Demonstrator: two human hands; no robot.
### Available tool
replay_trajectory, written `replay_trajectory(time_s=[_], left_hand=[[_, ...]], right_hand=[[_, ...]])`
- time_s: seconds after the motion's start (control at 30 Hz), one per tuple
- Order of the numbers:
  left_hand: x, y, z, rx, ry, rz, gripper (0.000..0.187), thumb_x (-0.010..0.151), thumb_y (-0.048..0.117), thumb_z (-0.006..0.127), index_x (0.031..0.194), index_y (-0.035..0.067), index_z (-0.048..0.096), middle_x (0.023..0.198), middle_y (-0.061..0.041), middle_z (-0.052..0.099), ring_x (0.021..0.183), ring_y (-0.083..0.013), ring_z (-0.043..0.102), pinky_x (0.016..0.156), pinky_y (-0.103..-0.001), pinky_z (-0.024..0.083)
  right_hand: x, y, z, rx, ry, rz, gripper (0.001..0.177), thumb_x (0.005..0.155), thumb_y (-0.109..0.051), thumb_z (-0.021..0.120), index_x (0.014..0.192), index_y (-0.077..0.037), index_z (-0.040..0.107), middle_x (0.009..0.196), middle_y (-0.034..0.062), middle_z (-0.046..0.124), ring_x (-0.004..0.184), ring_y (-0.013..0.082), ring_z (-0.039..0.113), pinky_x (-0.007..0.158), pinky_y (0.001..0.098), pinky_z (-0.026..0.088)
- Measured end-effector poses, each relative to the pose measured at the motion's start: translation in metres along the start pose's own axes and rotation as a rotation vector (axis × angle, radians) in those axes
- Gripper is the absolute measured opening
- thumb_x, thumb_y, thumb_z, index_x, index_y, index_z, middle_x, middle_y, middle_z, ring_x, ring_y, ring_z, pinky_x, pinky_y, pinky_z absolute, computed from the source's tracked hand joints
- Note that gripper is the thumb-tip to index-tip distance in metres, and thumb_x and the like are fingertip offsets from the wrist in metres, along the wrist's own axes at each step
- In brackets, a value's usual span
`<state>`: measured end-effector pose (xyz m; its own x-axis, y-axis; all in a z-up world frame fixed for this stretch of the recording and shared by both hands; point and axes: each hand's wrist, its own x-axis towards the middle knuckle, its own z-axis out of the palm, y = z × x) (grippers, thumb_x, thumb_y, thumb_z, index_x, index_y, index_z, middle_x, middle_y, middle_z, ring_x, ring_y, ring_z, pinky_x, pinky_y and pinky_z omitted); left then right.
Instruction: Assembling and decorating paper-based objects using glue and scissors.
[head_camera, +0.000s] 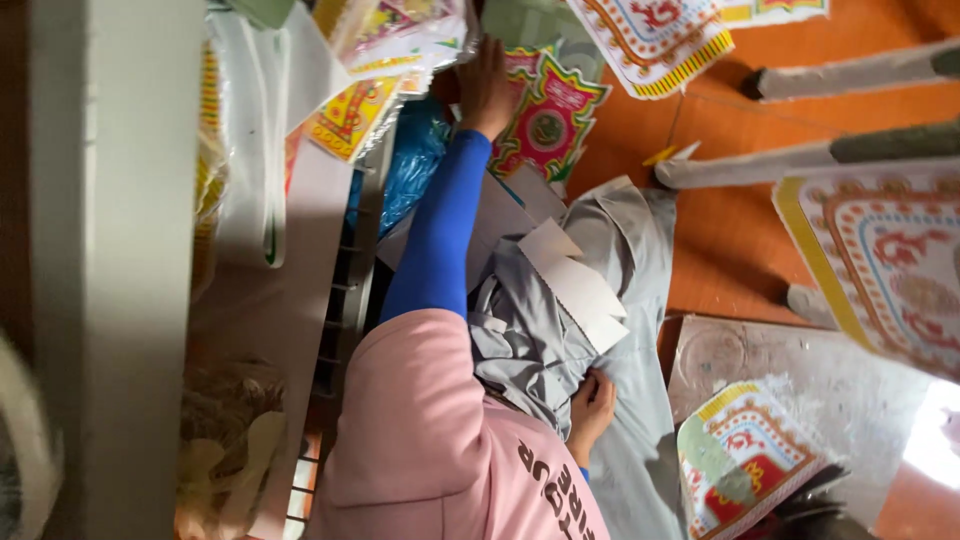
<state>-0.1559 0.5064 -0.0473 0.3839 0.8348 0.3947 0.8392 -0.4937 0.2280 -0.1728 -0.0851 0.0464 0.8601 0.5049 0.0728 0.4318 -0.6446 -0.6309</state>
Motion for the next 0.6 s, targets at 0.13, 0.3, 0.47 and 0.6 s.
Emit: replay_trajectory(time_s=[0.13,0.3,0.47,0.6], left_hand=[[0.013,0.014,-0.039,-0.228,-0.201,-0.096,0.085,0.087,0.044,0.072,0.151,0.000,0.037,0.150,-0.027,0.043,0.130,-0.0448,0.046,0.108,-0.066,0.031],[0.019,0.027,-0.056,-0.156,-0.373,-0.125,0.076,0.089,0.042,0.071,0.149,0.008,0.039,0.146,-0.024,0.044,0.138,-0.0449,0.040,0.114,-0.066,0.026],[0.037,0.050,-0.120,-0.254,0.000,0.224,0.052,0.099,0.004,0.058,0.150,0.007,0.047,0.160,-0.023,0.041,0.151,-0.0379,0.039,0.129,-0.050,0.034],[0.069,0.038,-0.230,-0.422,0.275,0.307,0.049,0.099,0.010,0.061,0.147,0.002,0.051,0.155,-0.023,0.043,0.141,-0.0400,0.046,0.119,-0.054,0.039]], right_hand=[[0.000,0.013,0.004,-0.041,0.015,-0.024,0.012,0.099,-0.008,0.061,0.108,-0.009,0.070,0.100,0.0110,0.070,0.089,0.0322,0.067,0.077,0.0414,0.052],[0.000,0.016,0.005,-0.059,0.026,-0.017,0.013,0.099,-0.009,0.061,0.108,-0.010,0.070,0.100,0.0101,0.070,0.090,0.0320,0.067,0.078,0.0419,0.052],[0.001,0.015,0.005,-0.044,0.033,-0.020,0.013,0.099,-0.010,0.062,0.108,-0.010,0.070,0.100,0.0102,0.070,0.091,0.0320,0.067,0.079,0.0420,0.053],[0.001,0.009,0.004,-0.016,0.027,0.003,0.013,0.098,-0.010,0.061,0.108,-0.010,0.070,0.101,0.0105,0.070,0.091,0.0327,0.067,0.079,0.0420,0.053]])
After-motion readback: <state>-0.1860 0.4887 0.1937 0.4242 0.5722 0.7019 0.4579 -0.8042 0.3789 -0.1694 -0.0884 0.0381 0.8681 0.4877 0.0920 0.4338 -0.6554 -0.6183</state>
